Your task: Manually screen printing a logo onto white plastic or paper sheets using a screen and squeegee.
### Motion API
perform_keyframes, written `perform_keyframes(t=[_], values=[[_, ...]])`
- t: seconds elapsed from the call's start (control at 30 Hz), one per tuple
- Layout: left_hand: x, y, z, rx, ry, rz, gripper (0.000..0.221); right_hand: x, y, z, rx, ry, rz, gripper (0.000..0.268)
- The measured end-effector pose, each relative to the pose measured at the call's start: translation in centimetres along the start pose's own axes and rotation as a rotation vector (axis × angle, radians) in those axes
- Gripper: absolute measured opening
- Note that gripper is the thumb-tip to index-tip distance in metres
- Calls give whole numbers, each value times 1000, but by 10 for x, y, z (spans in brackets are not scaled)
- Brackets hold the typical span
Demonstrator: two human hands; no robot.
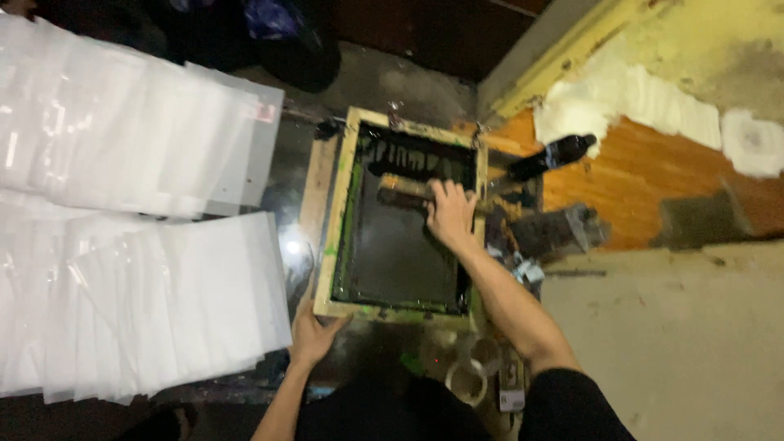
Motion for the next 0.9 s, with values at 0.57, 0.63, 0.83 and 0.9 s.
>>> perform_keyframes(t=[0.57, 0.63, 0.83, 0.9], values=[[2, -5, 5, 150, 4, 54, 77, -3, -64, 154, 39, -343, 62, 58], [2, -3, 13, 69, -12, -61, 70, -16, -60, 141, 56, -313, 69, 63], [-2, 1, 13, -14, 19, -100, 83, -30, -76, 157, 49, -423, 39, 64], [-1, 3, 8, 28, 18, -8, 101, -14, -77, 160, 90, -509, 11, 59]])
Point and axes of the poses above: each hand's wrist, its own z-axis away from the middle knuckle, its own x-axis out of the palm, y = z × x, the point moved 2 cm from there along -z, towards the middle knuckle, and after that the axes turned 11 degrees about y, right-handed, at the moved point
